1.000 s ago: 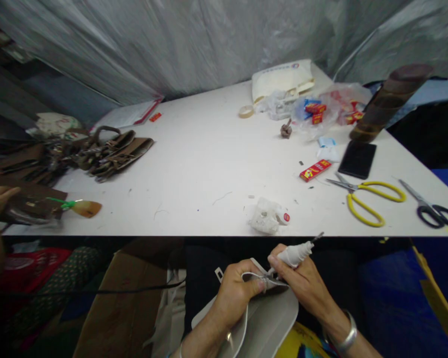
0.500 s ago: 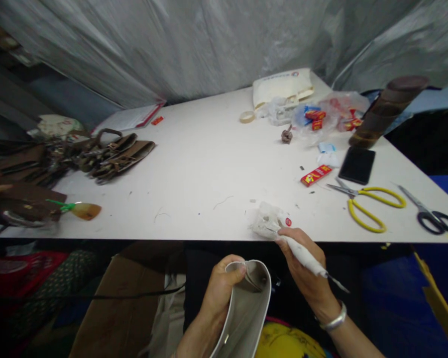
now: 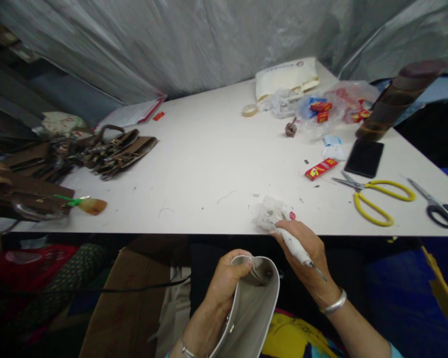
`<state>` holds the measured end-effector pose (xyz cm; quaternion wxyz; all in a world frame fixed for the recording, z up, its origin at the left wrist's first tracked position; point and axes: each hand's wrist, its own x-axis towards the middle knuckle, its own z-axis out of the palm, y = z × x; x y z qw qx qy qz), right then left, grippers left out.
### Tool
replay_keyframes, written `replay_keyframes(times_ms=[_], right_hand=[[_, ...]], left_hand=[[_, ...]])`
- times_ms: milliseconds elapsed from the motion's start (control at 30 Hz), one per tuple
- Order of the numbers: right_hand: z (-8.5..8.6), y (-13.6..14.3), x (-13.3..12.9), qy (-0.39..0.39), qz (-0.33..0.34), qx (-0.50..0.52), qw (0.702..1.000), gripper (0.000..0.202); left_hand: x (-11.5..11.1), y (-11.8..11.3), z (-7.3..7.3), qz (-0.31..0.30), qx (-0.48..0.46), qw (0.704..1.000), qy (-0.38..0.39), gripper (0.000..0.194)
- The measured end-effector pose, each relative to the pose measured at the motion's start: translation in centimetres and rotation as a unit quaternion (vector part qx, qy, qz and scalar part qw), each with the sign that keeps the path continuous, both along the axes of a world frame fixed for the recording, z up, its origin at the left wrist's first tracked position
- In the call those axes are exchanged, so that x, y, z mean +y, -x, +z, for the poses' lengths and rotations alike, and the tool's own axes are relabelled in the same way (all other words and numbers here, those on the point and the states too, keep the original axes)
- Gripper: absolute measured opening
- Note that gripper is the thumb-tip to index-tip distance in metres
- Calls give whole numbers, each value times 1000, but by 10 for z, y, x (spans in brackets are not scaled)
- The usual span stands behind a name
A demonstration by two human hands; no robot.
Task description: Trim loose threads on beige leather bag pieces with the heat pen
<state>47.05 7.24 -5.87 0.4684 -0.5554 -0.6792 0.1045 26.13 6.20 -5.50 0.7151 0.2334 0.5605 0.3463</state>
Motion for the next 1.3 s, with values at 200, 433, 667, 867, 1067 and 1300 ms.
replay_keyframes(times_ms=[200, 433, 667, 867, 1067, 1300], right_hand=[[3, -1, -5, 39, -30, 94, 994, 18], [19, -2, -12, 251, 121, 283, 918, 42], [22, 1, -12, 283, 156, 276, 905, 44], [25, 4, -10, 272, 161, 252, 915, 40], [24, 9, -10, 246, 153, 212, 933, 33], [23, -2, -19, 263, 249, 171, 916, 29]], left_hand=[[-1, 2, 1, -20, -6, 1000, 1, 44], [-2, -1, 2, -58, 5, 998, -12, 44], [-3, 0, 3, -64, 3, 998, -10, 47], [-6, -1, 3, -64, -2, 998, -18, 42], [-7, -5, 1, -40, 1, 999, -22, 37], [-6, -3, 0, -11, -29, 999, -10, 37]])
